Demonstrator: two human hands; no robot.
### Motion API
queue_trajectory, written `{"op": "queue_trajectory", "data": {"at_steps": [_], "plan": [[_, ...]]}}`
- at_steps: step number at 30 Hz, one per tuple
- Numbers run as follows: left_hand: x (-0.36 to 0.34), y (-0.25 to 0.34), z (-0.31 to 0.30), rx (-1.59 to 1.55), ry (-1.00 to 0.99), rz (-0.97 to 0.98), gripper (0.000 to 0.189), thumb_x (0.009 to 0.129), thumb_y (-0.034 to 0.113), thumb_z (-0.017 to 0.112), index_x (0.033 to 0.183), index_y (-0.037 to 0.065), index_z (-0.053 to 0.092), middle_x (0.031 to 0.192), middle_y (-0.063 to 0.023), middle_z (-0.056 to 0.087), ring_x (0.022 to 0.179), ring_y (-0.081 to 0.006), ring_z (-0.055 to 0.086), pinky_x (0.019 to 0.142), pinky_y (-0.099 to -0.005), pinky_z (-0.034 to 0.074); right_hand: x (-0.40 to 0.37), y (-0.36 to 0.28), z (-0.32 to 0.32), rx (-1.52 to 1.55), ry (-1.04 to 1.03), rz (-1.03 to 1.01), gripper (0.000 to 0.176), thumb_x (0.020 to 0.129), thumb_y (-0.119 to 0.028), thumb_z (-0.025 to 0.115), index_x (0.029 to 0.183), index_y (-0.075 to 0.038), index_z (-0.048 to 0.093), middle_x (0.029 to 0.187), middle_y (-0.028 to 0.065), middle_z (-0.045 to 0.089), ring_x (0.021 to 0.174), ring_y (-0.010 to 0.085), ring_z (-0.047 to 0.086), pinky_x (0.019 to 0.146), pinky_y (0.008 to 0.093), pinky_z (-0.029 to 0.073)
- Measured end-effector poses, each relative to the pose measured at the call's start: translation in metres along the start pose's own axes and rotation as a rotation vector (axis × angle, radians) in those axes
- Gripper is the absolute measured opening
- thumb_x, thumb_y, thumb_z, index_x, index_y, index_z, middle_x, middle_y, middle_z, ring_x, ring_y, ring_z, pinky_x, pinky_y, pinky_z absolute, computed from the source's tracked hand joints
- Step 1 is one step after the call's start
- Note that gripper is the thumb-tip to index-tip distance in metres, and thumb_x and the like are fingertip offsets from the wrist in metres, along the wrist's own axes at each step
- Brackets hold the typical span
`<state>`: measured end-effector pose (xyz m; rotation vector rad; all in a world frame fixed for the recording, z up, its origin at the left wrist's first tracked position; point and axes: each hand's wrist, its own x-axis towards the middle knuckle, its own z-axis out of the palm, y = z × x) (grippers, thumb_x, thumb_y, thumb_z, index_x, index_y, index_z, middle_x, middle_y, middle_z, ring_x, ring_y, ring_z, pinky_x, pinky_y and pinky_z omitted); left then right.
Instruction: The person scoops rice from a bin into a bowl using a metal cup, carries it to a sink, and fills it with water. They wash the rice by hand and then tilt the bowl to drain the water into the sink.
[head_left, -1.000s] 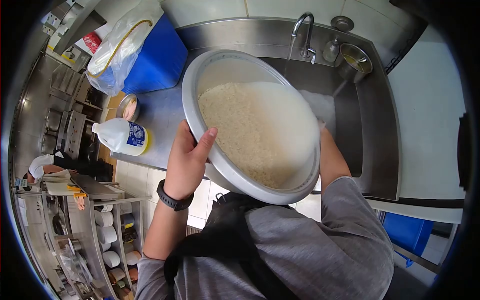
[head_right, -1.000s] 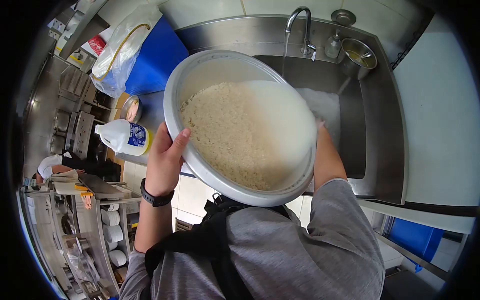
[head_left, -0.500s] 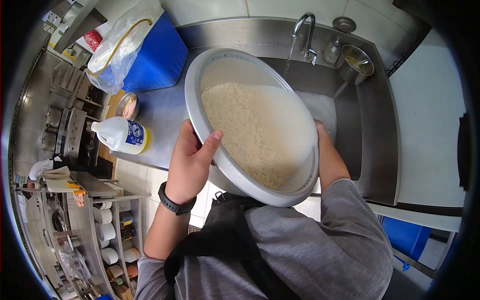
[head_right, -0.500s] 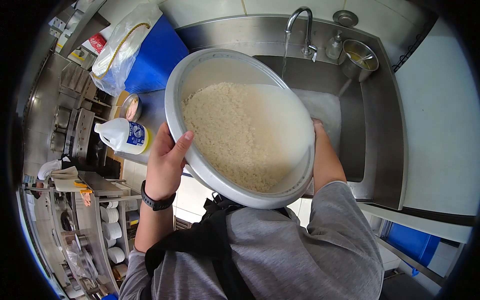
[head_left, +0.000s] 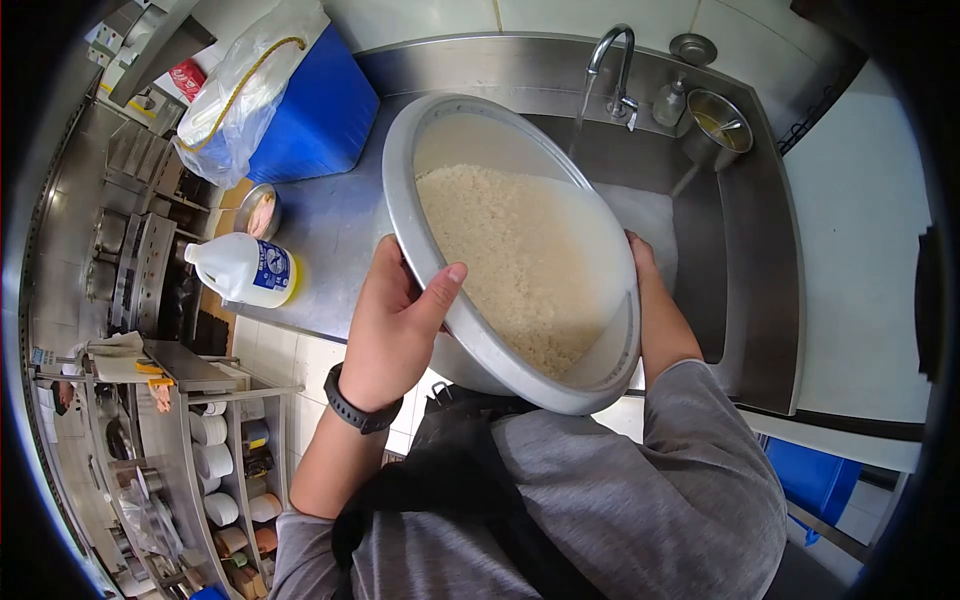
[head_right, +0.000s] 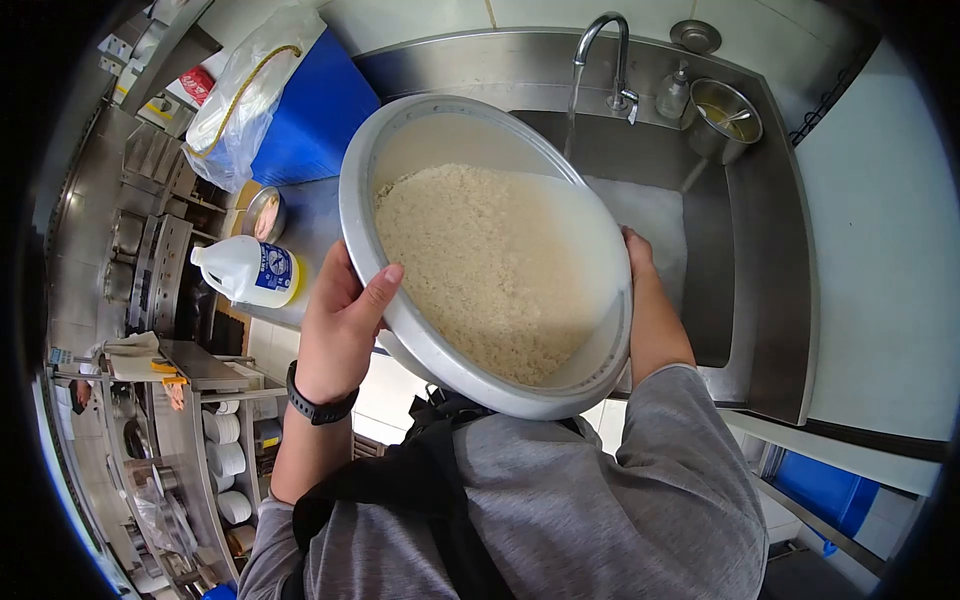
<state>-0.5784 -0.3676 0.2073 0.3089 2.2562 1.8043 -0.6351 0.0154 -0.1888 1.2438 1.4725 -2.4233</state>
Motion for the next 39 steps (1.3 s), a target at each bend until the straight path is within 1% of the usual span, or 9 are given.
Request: {"op": "queue_trajectory", "data": {"at_steps": [2,15,24,27,28,30,33,34,39], "plan": [[0.0,0.002,0.001,0.008,-0.009,-0.002,0.031,0.095,0.017,0.062,0.112,-0.003,0.045,0.089,-0.005,0.06,0.071,-0.0074,0.056,0.059,-0.0224,0.047,0.001,-0.001,-0.001,0.068,-0.012,-0.159,0.042,0.1,-0.031,0.041,0.122,0.001,0.059,0.112,0.013,0.067,0.099,0.0238,0.064,0.087,0.035,0.052],[0.005,0.008,0.009,-0.058,-0.103,0.04,0.032,0.092,0.01,0.063,0.112,-0.005,0.042,0.09,-0.0098,0.063,0.071,-0.0102,0.061,0.057,-0.0243,0.05,-0.004,-0.001,0.001,0.141,-0.083,-0.086,0.041,0.099,-0.03,0.047,0.118,0.003,0.062,0.11,0.0129,0.068,0.095,0.0207,0.065,0.085,0.0309,0.051],[0.012,-0.004,-0.001,-0.089,-0.169,0.056,0.032,0.092,0.01,0.063,0.112,-0.005,0.042,0.09,-0.0119,0.064,0.073,-0.0114,0.063,0.059,-0.0265,0.051,0.034,0.022,-0.041,-0.402,-0.093,-0.283,0.041,0.097,-0.025,0.046,0.128,0.0,0.058,0.119,0.0129,0.065,0.104,0.0201,0.062,0.091,0.0292,0.047],[0.013,-0.006,-0.021,-0.193,-0.15,0.009,0.035,0.092,0.008,0.062,0.12,-0.003,0.043,0.099,-0.0058,0.059,0.084,-0.0082,0.057,0.069,-0.0248,0.049,0.015,0.012,-0.032,-0.315,-0.101,-0.319,0.04,0.098,-0.025,0.045,0.125,0.001,0.059,0.116,0.0122,0.066,0.102,0.0209,0.063,0.091,0.0303,0.048],[0.015,-0.013,-0.036,-0.153,-0.162,-0.085,0.038,0.093,0.008,0.061,0.124,-0.003,0.042,0.099,-0.005,0.058,0.084,-0.008,0.056,0.071,-0.0246,0.048,0.007,0.004,-0.025,-0.131,-0.111,-0.202,0.04,0.098,-0.026,0.044,0.124,0.001,0.059,0.115,0.0117,0.066,0.102,0.022,0.063,0.093,0.031,0.047],[0.016,-0.04,-0.054,-0.212,-0.098,-0.025,0.041,0.093,0.008,0.058,0.13,-0.001,0.043,0.1,-0.0019,0.06,0.082,-0.0071,0.056,0.069,-0.0219,0.047,-0.018,-0.012,-0.005,0.063,-0.105,-0.102,0.04,0.099,-0.026,0.043,0.123,0.001,0.059,0.114,0.0113,0.066,0.102,0.023,0.062,0.094,0.0317,0.047],[0.012,-0.064,-0.084,-0.301,-0.095,-0.057,0.038,0.093,0.001,0.053,0.13,0.0,0.044,0.11,-0.0053,0.06,0.095,-0.0111,0.057,0.084,-0.0273,0.047,-0.07,-0.033,0.023,0.12,-0.012,-0.072,0.04,0.1,-0.027,0.043,0.123,0.001,0.058,0.117,0.0115,0.065,0.102,0.025,0.062,0.096,0.0341,0.047],[0.012,-0.074,-0.094,-0.327,-0.072,-0.069,0.037,0.093,0.005,0.057,0.128,-0.001,0.043,0.106,-0.0041,0.058,0.088,-0.0091,0.055,0.077,-0.0251,0.047,-0.088,-0.038,0.028,0.236,-0.051,-0.121,0.042,0.1,-0.028,0.041,0.127,0.001,0.054,0.122,0.0118,0.062,0.107,0.0246,0.06,0.097,0.0354,0.047],[0.041,-0.132,-0.123,-0.417,0.064,-0.099,0.028,0.093,0.003,0.052,0.121,0.001,0.05,0.114,-0.0096,0.061,0.102,-0.017,0.059,0.089,-0.0321,0.046,-0.192,-0.03,0.055,0.5,-0.289,-0.232,0.047,0.099,-0.022,0.043,0.141,-0.001,0.041,0.135,0.0126,0.053,0.122,0.0236,0.053,0.103,0.0379,0.044]]}}
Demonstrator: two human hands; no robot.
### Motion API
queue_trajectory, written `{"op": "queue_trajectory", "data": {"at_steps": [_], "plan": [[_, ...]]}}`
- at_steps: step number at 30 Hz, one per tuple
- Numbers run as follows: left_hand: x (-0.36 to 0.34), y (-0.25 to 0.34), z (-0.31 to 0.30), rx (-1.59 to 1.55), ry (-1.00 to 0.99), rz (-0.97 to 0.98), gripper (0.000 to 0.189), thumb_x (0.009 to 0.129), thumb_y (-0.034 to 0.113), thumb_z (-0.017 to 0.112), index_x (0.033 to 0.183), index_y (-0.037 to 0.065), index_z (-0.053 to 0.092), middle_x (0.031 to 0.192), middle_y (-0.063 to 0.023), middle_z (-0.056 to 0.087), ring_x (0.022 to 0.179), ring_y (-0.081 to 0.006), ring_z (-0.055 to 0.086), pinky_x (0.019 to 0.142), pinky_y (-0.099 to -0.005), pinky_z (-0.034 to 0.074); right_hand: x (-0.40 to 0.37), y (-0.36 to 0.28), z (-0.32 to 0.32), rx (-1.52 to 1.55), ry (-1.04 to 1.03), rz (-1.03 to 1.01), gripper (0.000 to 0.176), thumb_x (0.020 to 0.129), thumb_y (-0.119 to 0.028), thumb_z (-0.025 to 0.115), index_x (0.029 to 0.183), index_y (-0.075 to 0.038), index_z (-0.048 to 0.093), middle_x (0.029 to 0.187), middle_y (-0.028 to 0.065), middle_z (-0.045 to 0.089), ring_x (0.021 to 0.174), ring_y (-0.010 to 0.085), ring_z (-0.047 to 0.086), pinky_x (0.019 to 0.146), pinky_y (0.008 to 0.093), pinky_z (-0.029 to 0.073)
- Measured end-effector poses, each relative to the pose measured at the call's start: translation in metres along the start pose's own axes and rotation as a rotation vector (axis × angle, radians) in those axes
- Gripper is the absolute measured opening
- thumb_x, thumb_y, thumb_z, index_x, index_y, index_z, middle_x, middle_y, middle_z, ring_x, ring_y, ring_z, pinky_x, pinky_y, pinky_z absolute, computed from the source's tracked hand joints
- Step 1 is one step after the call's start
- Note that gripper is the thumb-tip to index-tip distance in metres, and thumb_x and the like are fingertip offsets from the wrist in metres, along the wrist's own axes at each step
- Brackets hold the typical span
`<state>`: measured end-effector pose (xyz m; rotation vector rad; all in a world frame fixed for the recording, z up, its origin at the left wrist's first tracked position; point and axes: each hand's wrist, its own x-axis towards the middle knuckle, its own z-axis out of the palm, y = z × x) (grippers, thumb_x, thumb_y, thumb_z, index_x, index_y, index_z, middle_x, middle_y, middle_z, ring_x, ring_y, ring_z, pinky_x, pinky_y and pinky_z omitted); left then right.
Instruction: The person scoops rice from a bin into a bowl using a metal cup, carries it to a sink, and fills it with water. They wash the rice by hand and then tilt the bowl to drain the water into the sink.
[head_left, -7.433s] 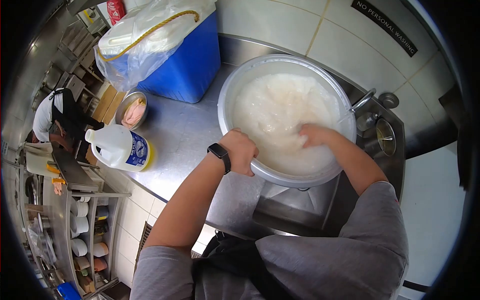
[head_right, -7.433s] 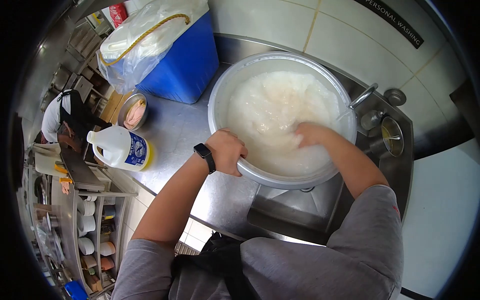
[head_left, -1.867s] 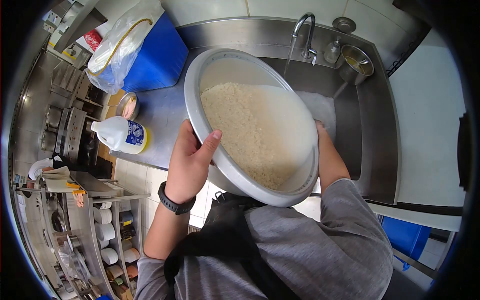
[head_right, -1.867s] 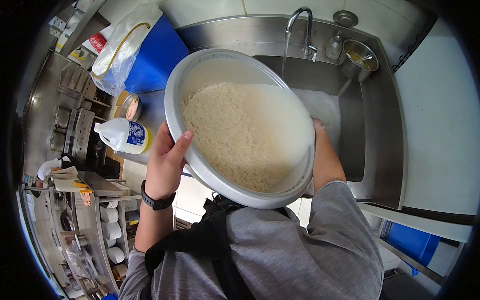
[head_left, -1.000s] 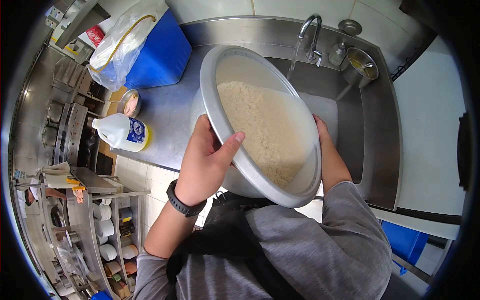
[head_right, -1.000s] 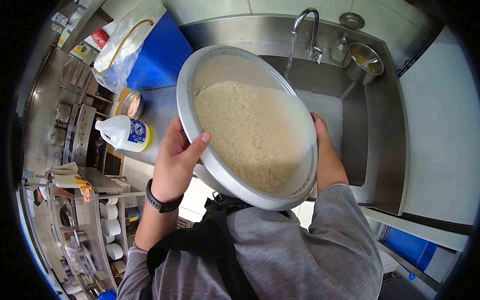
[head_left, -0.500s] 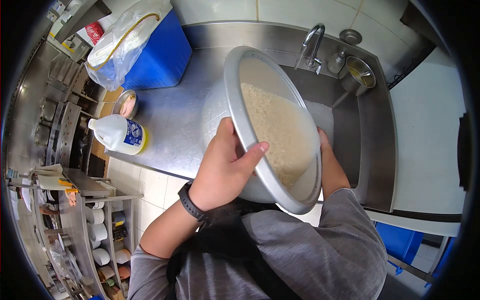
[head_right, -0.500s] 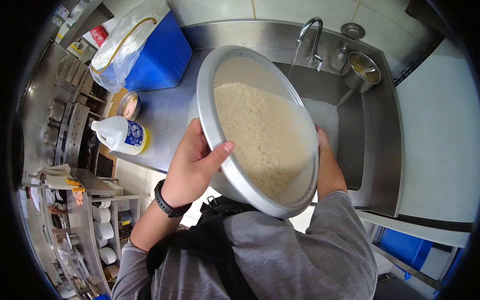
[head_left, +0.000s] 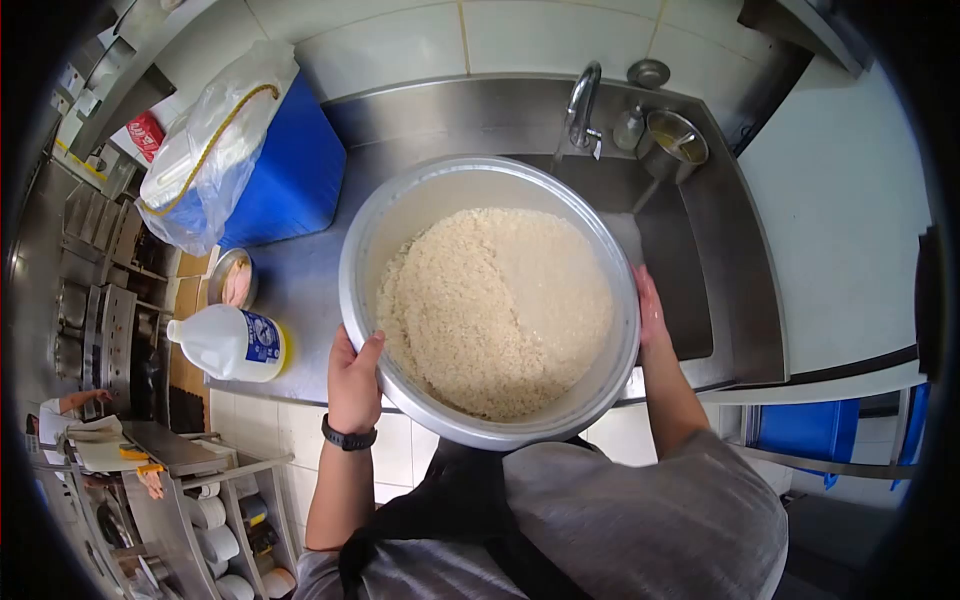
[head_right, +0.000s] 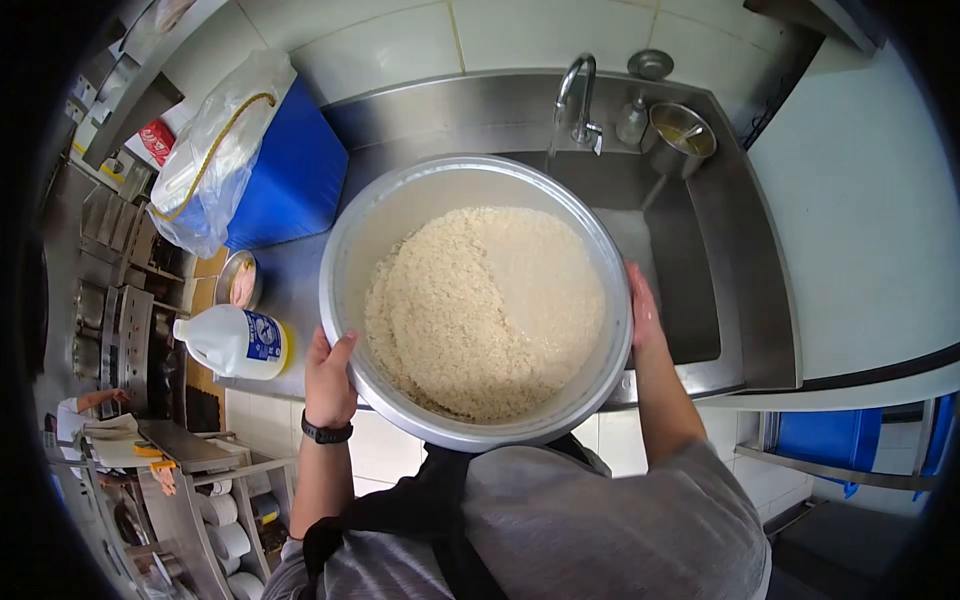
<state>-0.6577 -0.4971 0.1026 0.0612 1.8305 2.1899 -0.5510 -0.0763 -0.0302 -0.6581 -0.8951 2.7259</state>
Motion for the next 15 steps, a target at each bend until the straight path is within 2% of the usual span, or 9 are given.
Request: {"op": "queue_trajectory", "data": {"at_steps": [2,4,7,9,11,12,14,15], "plan": [[0.028,-0.01,-0.012,-0.02,0.04,-0.041,0.028,0.092,0.003,0.052,0.12,0.001,0.051,0.112,-0.0098,0.062,0.1,-0.0179,0.06,0.087,-0.0326,0.048,-0.007,0.005,0.002,-0.108,0.013,-0.121,0.054,0.096,-0.014,0.047,0.147,-0.006,0.034,0.14,0.0131,0.049,0.129,0.0243,0.048,0.107,0.0374,0.041],[0.058,-0.026,-0.024,-0.06,0.107,-0.097,0.027,0.091,0.007,0.054,0.117,0.001,0.052,0.107,-0.0105,0.063,0.093,-0.0206,0.062,0.081,-0.034,0.05,0.001,0.007,0.016,-0.123,0.024,-0.182,0.056,0.094,-0.01,0.049,0.148,-0.007,0.034,0.141,0.0135,0.048,0.128,0.025,0.048,0.106,0.0371,0.041],[0.11,-0.047,-0.039,0.034,0.186,-0.137,0.028,0.089,0.01,0.058,0.116,0.001,0.052,0.106,-0.0111,0.064,0.093,-0.0212,0.062,0.08,-0.0347,0.05,0.026,0.0,0.05,-0.196,0.018,-0.307,0.058,0.093,-0.005,0.05,0.148,-0.008,0.033,0.142,0.0139,0.046,0.127,0.0255,0.049,0.105,0.0363,0.042],[0.142,-0.058,-0.044,0.037,0.232,-0.123,0.026,0.089,0.009,0.058,0.113,-0.001,0.053,0.103,-0.0133,0.065,0.09,-0.0218,0.063,0.079,-0.0362,0.05,0.053,-0.01,0.072,-0.258,0.006,-0.369,0.057,0.093,-0.004,0.049,0.148,-0.008,0.034,0.143,0.0139,0.045,0.127,0.0253,0.049,0.104,0.036,0.042],[0.175,-0.066,-0.048,0.264,0.335,-0.042,0.032,0.086,0.01,0.062,0.114,-0.003,0.052,0.103,-0.0151,0.065,0.091,-0.0237,0.063,0.078,-0.0363,0.051,0.085,-0.021,0.09,-0.476,0.039,-0.41,0.057,0.093,-0.002,0.05,0.147,-0.004,0.033,0.142,0.0134,0.048,0.126,0.0255,0.051,0.104,0.0347,0.041],[0.193,-0.068,-0.047,0.262,0.337,-0.046,0.032,0.086,0.01,0.062,0.114,-0.003,0.052,0.103,-0.0151,0.065,0.091,-0.0237,0.063,0.078,-0.0363,0.051,0.101,-0.026,0.095,-0.479,0.039,-0.407,0.057,0.093,-0.002,0.05,0.147,-0.004,0.033,0.142,0.0134,0.048,0.126,0.0255,0.051,0.104,0.0347,0.041],[0.225,-0.07,-0.046,0.436,0.395,0.072,0.038,0.085,0.011,0.065,0.117,-0.003,0.051,0.104,-0.0186,0.066,0.092,-0.0281,0.064,0.08,-0.0371,0.05,0.134,-0.032,0.105,-0.781,0.108,-0.463,0.053,0.094,-0.008,0.049,0.146,-0.009,0.038,0.135,0.0149,0.054,0.121,0.0264,0.055,0.099,0.0353,0.044],[0.235,-0.066,-0.042,0.432,0.405,0.07,0.038,0.085,0.011,0.065,0.117,-0.003,0.051,0.104,-0.0186,0.066,0.092,-0.0281,0.064,0.08,-0.0371,0.05,0.156,-0.038,0.106,-0.786,0.1,-0.459,0.053,0.094,-0.008,0.049,0.146,-0.009,0.038,0.135,0.0149,0.054,0.121,0.0264,0.055,0.099,0.0353,0.044]]}}
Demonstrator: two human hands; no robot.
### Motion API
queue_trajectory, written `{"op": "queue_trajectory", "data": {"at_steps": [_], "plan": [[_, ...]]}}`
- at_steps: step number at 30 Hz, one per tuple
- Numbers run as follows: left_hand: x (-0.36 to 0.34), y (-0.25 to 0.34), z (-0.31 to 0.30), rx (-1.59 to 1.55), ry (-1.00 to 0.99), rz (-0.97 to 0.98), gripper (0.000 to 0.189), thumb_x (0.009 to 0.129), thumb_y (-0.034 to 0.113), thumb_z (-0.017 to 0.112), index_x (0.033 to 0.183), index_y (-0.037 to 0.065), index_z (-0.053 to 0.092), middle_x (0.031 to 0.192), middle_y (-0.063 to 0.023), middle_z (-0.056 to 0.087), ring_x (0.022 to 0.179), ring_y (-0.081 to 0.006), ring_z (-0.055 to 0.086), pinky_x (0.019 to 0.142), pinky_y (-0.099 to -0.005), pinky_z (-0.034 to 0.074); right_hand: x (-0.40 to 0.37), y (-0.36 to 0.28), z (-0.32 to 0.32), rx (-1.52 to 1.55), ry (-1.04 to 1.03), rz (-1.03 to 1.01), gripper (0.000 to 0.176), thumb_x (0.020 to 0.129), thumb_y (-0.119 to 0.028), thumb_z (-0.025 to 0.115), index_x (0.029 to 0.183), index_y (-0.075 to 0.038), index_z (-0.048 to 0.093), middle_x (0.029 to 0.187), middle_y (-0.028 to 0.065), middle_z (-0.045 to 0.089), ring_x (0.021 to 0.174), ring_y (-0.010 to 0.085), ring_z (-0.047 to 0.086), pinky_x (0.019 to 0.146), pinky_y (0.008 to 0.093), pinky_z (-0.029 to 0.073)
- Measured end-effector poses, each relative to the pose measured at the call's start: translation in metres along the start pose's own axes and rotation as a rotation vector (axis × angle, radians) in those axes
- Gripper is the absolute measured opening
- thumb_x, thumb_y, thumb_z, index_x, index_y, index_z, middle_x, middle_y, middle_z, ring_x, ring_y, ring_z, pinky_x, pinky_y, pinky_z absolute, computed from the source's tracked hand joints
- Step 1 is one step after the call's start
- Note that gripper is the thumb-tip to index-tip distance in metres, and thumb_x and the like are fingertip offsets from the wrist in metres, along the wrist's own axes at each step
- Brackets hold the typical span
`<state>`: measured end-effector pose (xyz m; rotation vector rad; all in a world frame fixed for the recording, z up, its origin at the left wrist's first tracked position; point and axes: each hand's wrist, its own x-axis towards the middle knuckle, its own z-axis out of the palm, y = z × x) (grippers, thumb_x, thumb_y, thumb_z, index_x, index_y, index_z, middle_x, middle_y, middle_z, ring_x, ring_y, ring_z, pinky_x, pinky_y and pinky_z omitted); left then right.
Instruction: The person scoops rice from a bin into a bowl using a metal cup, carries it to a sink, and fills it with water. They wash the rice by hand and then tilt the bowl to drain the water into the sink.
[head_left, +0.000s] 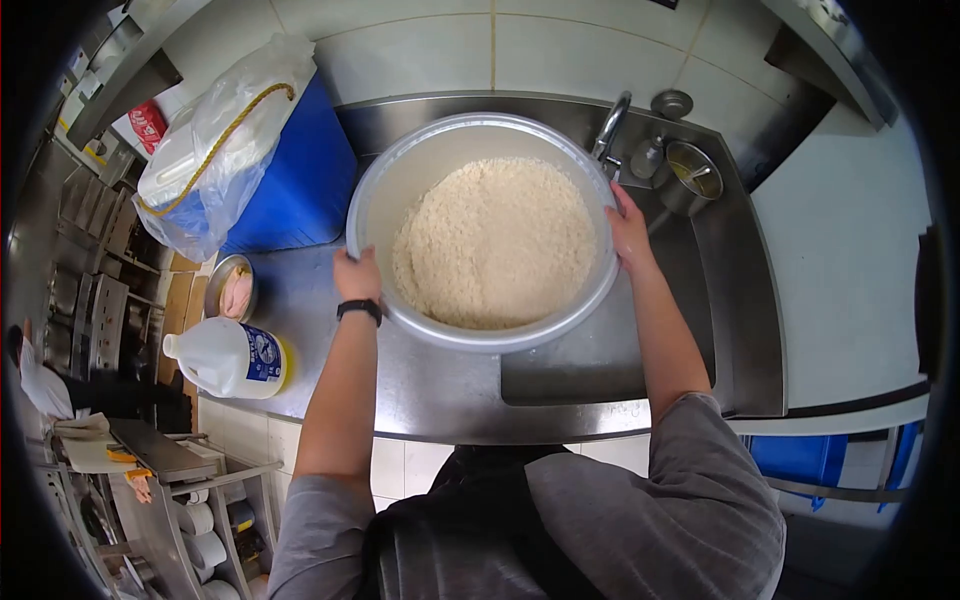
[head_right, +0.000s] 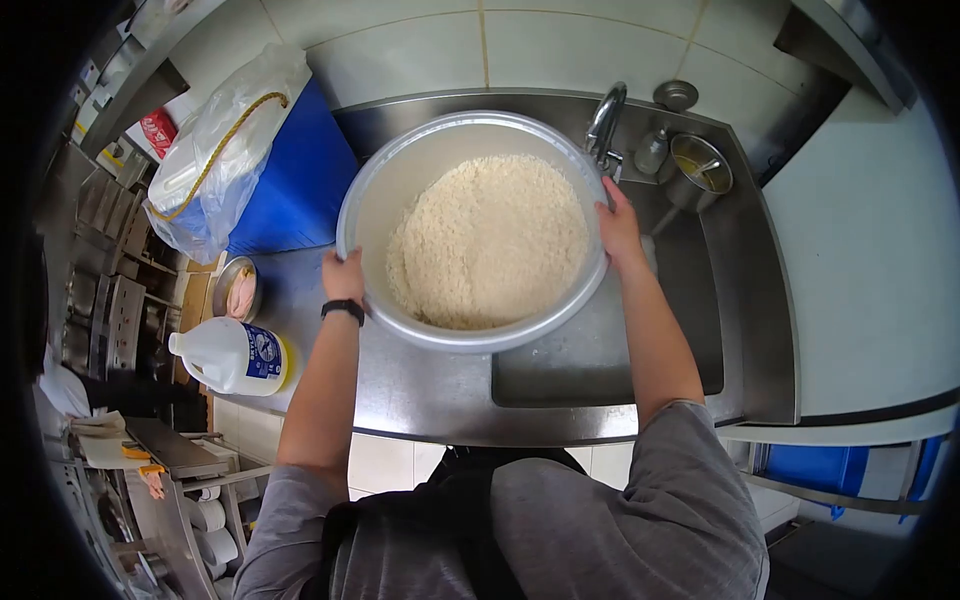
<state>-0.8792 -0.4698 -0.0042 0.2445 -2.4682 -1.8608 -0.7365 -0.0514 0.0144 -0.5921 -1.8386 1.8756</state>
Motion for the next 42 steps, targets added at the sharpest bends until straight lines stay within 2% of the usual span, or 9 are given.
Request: {"op": "queue_trajectory", "data": {"at_steps": [2,8,12,20,22,26,32,34,42], "plan": [[0.008,0.009,0.016,0.174,0.174,0.172,0.045,0.084,0.011,0.067,0.123,-0.003,0.048,0.109,-0.0219,0.062,0.099,-0.0339,0.062,0.088,-0.0386,0.048,0.039,0.006,0.003,-0.55,0.061,-0.147,0.051,0.091,-0.01,0.053,0.142,-0.014,0.045,0.129,0.0178,0.058,0.118,0.0311,0.057,0.098,0.0369,0.045],[-0.005,0.047,0.042,0.37,0.27,0.156,0.051,0.083,0.005,0.062,0.13,0.004,0.043,0.129,-0.0216,0.044,0.116,-0.0403,0.047,0.099,-0.0439,0.039,0.092,-0.004,0.014,-0.985,0.204,-0.412,0.041,0.084,-0.015,0.061,0.125,-0.013,0.059,0.122,0.0205,0.058,0.112,0.0361,0.057,0.097,0.0406,0.046],[-0.007,0.042,0.045,0.397,0.318,0.22,0.05,0.082,0.002,0.06,0.129,0.006,0.045,0.131,-0.021,0.041,0.119,-0.0408,0.044,0.101,-0.0461,0.037,0.095,-0.006,0.01,-0.822,0.16,-0.344,0.038,0.082,-0.014,0.065,0.119,-0.012,0.063,0.112,0.0176,0.059,0.106,0.0347,0.059,0.094,0.0393,0.047],[-0.029,0.046,0.052,0.461,0.341,0.429,0.048,0.073,-0.008,0.054,0.119,0.007,0.052,0.127,-0.0188,0.044,0.115,-0.0372,0.043,0.098,-0.0444,0.036,0.11,0.0,0.001,-0.772,0.277,-0.607,0.023,0.086,-0.004,0.055,0.107,-0.006,0.063,0.099,0.0152,0.061,0.093,0.033,0.061,0.082,0.0415,0.049],[-0.032,0.046,0.054,0.473,0.345,0.424,0.048,0.073,-0.008,0.054,0.119,0.007,0.052,0.127,-0.0187,0.045,0.115,-0.0369,0.043,0.098,-0.0442,0.036,0.114,-0.009,-0.001,-0.996,0.149,-0.549,0.022,0.086,-0.005,0.053,0.106,-0.005,0.063,0.094,0.0155,0.063,0.091,0.0336,0.062,0.081,0.0416,0.049],[-0.033,0.046,0.055,0.468,0.333,0.388,0.047,0.075,-0.007,0.054,0.119,0.006,0.052,0.127,-0.0187,0.045,0.117,-0.0373,0.042,0.099,-0.0444,0.036,0.112,-0.009,-0.002,-0.929,0.136,-0.566,0.022,0.086,-0.006,0.052,0.106,-0.005,0.064,0.095,0.0164,0.065,0.091,0.0347,0.063,0.082,0.0411,0.05],[-0.03,0.046,0.056,0.307,0.339,0.175,0.049,0.081,0.002,0.055,0.129,-0.003,0.044,0.13,-0.0251,0.043,0.12,-0.042,0.045,0.103,-0.0428,0.038,0.116,-0.005,0.003,-1.0,0.272,-0.494,0.022,0.089,-0.012,0.052,0.108,-0.008,0.064,0.102,0.0193,0.066,0.097,0.0365,0.063,0.084,0.0428,0.05],[-0.027,0.044,0.054,0.305,0.306,0.162,0.052,0.082,0.004,0.054,0.131,-0.006,0.041,0.13,-0.0276,0.044,0.12,-0.0423,0.046,0.103,-0.0424,0.039,0.112,-0.011,0.008,-0.989,0.268,-0.3,0.023,0.092,-0.015,0.049,0.109,-0.009,0.063,0.1,0.0205,0.068,0.096,0.0375,0.064,0.084,0.0449,0.05],[-0.018,0.035,0.053,0.298,0.232,0.157,0.056,0.084,0.007,0.054,0.134,-0.012,0.037,0.125,-0.033,0.052,0.116,-0.0421,0.054,0.1,-0.0423,0.044,0.115,-0.009,0.007,-1.009,0.282,-0.285,0.024,0.091,-0.015,0.047,0.108,-0.008,0.062,0.098,0.0211,0.068,0.094,0.0392,0.065,0.083,0.0463,0.05]]}}
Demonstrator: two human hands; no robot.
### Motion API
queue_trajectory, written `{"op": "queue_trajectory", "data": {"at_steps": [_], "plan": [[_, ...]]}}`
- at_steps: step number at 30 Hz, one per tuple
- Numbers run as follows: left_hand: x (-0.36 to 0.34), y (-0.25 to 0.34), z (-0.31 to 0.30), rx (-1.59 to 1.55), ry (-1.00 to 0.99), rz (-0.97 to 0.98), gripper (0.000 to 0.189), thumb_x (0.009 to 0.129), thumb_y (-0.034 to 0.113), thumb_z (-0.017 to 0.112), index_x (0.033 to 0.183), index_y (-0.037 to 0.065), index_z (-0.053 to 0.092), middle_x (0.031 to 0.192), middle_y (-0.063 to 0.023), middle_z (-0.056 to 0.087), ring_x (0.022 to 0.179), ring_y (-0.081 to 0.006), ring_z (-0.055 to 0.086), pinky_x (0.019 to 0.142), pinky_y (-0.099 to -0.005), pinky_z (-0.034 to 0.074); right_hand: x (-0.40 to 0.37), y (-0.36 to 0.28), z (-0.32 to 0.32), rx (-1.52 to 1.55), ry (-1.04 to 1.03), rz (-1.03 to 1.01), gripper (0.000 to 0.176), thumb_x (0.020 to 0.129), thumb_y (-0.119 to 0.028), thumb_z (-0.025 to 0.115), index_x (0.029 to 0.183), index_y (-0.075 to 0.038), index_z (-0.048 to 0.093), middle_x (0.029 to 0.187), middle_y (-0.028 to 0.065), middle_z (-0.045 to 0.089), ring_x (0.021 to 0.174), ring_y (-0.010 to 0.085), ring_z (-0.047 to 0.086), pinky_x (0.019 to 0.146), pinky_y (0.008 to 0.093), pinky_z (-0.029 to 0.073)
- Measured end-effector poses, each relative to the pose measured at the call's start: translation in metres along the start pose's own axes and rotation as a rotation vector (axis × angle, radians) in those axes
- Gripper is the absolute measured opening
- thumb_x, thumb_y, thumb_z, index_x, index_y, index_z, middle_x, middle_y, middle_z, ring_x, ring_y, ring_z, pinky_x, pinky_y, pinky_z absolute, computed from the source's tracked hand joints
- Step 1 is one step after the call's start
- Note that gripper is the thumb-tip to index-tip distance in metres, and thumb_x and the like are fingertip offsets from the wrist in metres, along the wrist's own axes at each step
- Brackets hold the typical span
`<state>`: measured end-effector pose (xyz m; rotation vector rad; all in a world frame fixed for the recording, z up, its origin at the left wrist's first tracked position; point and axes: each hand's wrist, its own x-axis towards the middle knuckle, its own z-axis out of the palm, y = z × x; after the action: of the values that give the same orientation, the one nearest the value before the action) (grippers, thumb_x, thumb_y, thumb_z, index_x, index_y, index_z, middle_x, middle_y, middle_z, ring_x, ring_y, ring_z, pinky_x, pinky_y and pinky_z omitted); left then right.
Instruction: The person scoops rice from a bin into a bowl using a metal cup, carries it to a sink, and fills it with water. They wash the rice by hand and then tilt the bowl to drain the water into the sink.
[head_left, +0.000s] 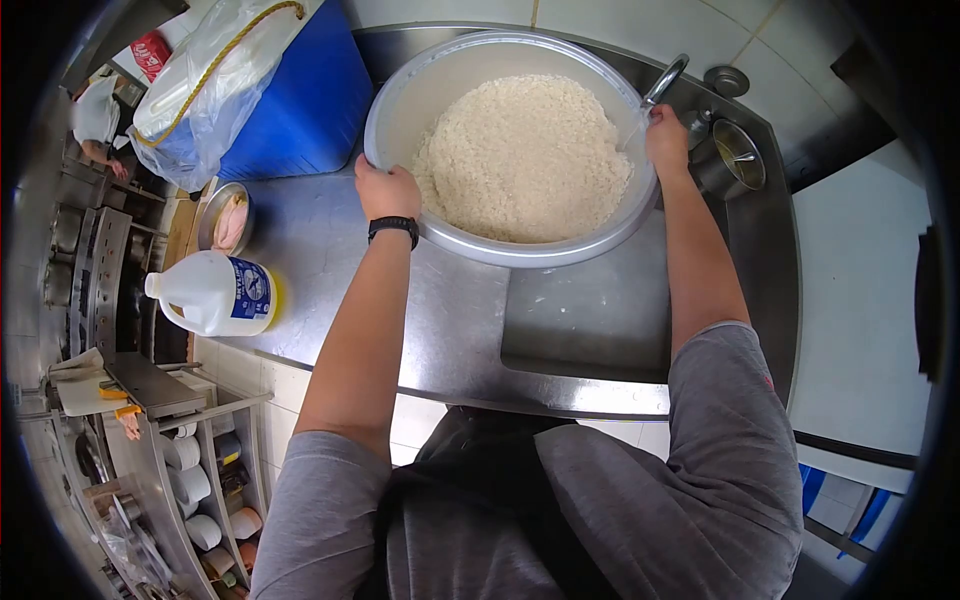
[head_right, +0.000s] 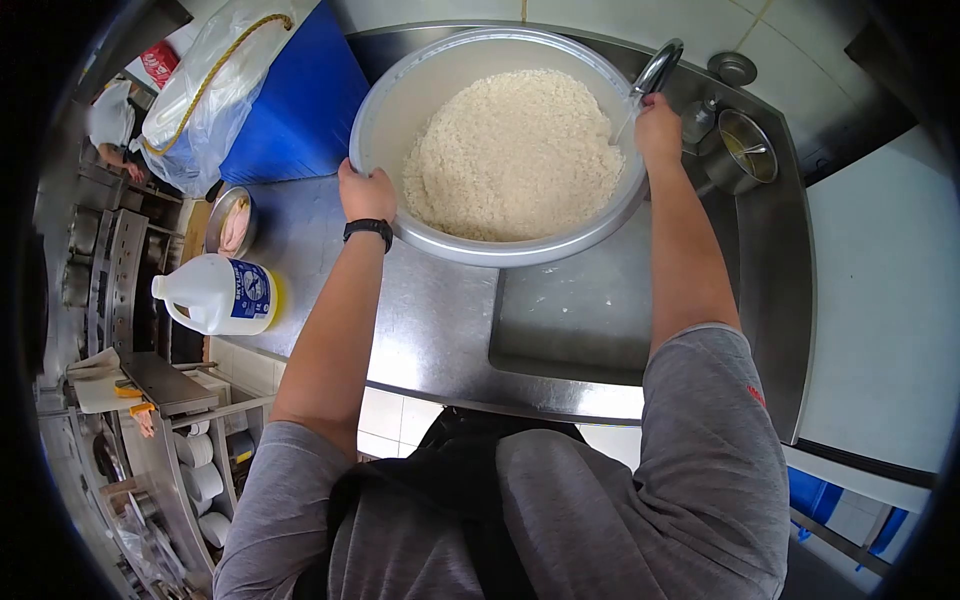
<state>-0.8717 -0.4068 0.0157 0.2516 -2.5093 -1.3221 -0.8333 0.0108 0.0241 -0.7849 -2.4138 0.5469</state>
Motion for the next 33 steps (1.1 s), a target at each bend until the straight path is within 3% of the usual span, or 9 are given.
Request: {"op": "queue_trajectory", "data": {"at_steps": [33], "plan": [[-0.0016,0.0031,-0.0016,0.03,-0.008,-0.031,0.057,0.086,0.01,0.056,0.136,-0.01,0.036,0.126,-0.0318,0.052,0.116,-0.0417,0.054,0.099,-0.0429,0.044,0.0018,0.0015,0.0015,-0.006,-0.004,-0.005,0.024,0.091,-0.016,0.048,0.108,-0.008,0.063,0.099,0.0215,0.068,0.096,0.0394,0.064,0.084,0.0464,0.05]]}}
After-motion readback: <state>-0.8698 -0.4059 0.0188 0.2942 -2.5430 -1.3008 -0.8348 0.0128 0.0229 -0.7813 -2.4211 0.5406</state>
